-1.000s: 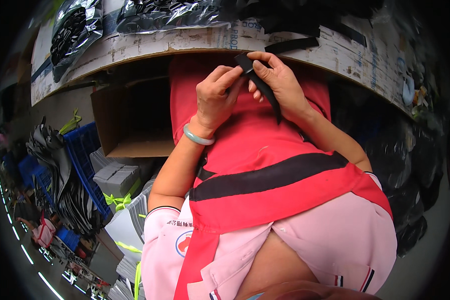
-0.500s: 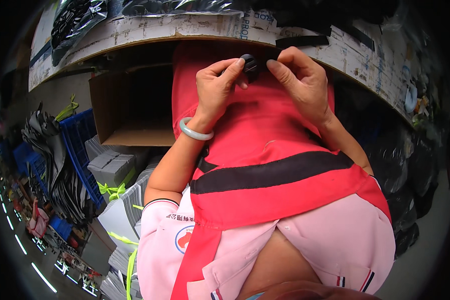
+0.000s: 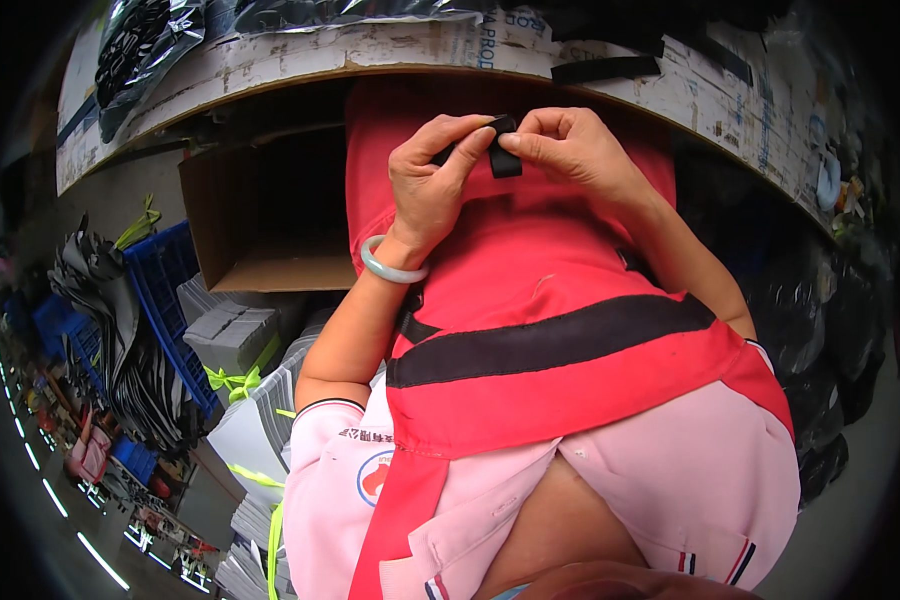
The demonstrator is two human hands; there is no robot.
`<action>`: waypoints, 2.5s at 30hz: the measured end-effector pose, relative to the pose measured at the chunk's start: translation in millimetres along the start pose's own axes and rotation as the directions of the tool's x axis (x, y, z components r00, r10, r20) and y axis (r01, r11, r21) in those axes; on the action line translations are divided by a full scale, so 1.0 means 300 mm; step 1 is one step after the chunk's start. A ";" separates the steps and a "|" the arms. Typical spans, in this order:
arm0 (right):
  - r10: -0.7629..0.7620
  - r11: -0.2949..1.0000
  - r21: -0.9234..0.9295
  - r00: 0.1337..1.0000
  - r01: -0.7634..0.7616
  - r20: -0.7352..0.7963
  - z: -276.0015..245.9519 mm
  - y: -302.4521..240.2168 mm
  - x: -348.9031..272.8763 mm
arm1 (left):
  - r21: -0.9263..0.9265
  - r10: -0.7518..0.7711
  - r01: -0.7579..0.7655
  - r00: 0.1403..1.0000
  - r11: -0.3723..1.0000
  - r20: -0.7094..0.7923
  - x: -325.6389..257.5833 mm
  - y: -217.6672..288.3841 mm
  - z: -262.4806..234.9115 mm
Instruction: Threading black webbing straps through plastic buckles at a workbench.
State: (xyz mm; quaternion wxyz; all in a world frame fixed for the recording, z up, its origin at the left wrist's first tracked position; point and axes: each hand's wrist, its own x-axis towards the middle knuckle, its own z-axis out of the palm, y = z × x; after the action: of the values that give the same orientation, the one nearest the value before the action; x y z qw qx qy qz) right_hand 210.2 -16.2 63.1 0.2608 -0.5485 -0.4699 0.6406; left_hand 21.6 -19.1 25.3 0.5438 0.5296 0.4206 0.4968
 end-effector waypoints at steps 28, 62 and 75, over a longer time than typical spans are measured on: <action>-0.090 0.962 0.260 0.996 0.086 0.006 0.008 -0.016 -0.046 | -0.014 0.129 -0.131 0.943 0.991 0.308 -0.071 0.126 -0.082; -0.238 0.928 -0.152 0.855 0.341 0.461 0.222 -0.053 0.085 | -0.153 -0.502 0.546 0.827 0.823 0.254 -0.101 0.077 -0.152; -0.175 0.984 0.059 0.967 0.167 0.185 0.094 0.002 0.048 | -0.664 -0.559 0.528 0.806 0.529 0.195 -0.058 -0.007 -0.138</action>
State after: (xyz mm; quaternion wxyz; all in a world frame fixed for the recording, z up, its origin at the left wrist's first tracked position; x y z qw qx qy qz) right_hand 179.9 -13.0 54.7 0.2808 -0.4367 -0.5244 0.6749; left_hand -21.6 -29.7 18.5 0.8183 0.1191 0.3587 0.4331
